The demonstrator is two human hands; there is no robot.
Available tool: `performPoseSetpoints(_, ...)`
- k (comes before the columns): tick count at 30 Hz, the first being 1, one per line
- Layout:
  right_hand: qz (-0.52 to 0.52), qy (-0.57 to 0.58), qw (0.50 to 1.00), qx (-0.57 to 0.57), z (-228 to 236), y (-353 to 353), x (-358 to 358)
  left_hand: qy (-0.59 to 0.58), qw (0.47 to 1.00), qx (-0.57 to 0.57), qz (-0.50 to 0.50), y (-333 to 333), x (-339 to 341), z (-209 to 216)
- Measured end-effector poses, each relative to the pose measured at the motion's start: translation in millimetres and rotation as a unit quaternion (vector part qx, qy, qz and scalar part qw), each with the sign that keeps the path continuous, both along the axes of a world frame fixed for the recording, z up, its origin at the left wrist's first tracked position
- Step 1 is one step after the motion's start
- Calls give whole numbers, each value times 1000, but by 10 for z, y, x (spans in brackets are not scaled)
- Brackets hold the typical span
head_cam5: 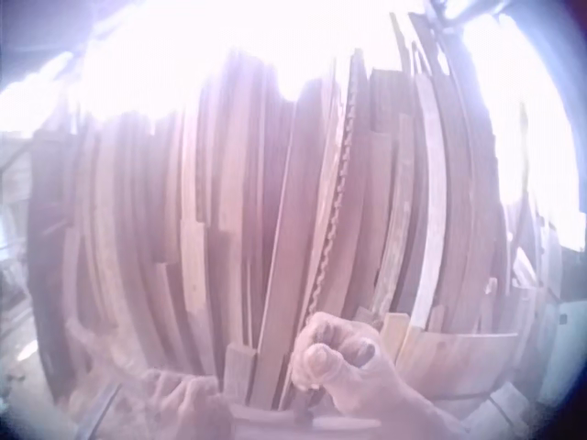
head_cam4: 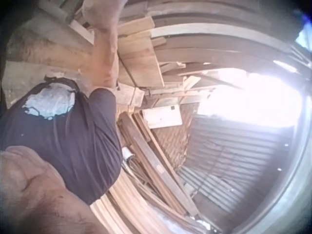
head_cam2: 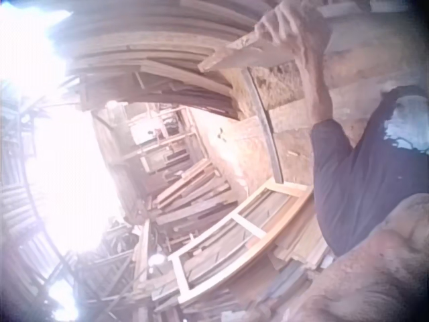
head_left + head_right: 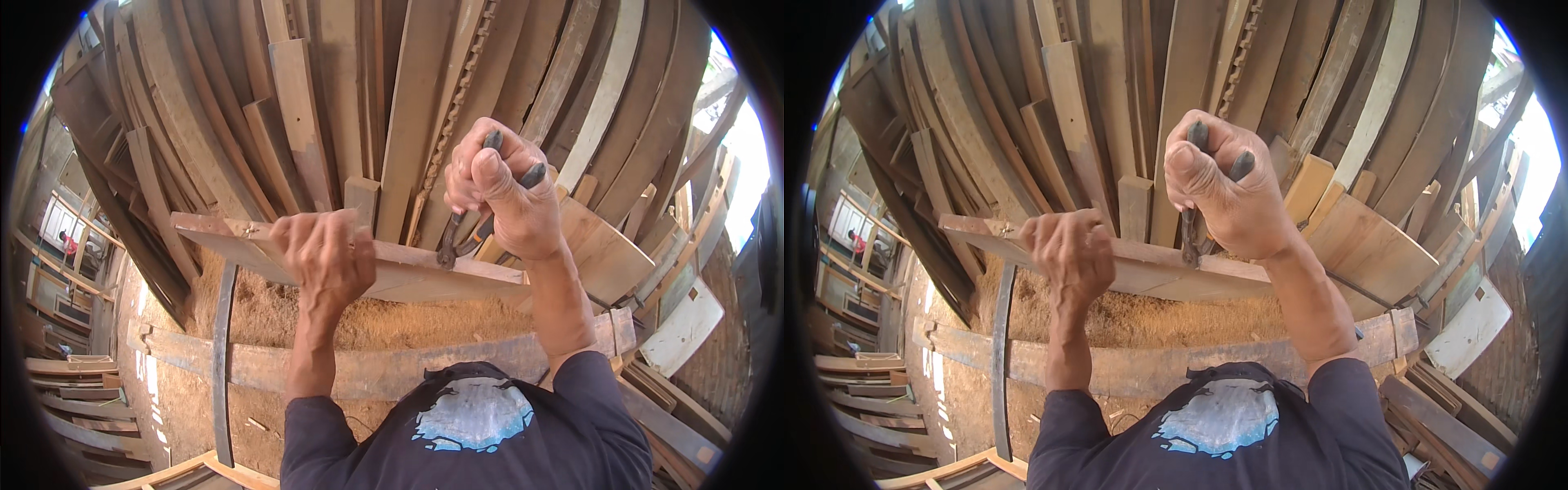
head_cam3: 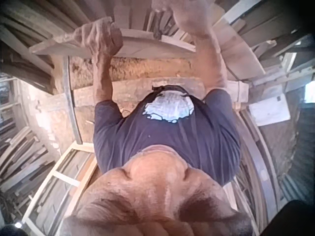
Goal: The person removes nails from a wooden board using pincers, then places the board on a stack of other boards and picks up a separate long wooden plank to hammer into a workspace.
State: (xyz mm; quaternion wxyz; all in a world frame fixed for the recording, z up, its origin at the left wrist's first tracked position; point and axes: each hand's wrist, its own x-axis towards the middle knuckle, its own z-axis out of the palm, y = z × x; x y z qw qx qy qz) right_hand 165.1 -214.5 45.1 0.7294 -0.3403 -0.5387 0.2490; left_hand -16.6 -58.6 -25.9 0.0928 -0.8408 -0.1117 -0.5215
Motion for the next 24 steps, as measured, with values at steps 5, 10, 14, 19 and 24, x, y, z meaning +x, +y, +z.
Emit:
performPoseSetpoints(5,59,-67,994,-58,85,79,-75,19,994,-35,97,53,-116,-123)
performPoseSetpoints(10,76,-105,986,-110,234,305,-157,-51,995,-26,78,172,-72,-183)
performPoseSetpoints(14,67,-154,978,-125,317,524,-219,-75,994,-29,79,307,-129,-195)
performPoseSetpoints(19,66,-195,969,-134,404,745,-370,-110,991,-30,64,451,-181,-235)
performPoseSetpoints(24,80,-223,963,-132,446,905,-504,-110,991,-40,71,500,-254,-217)
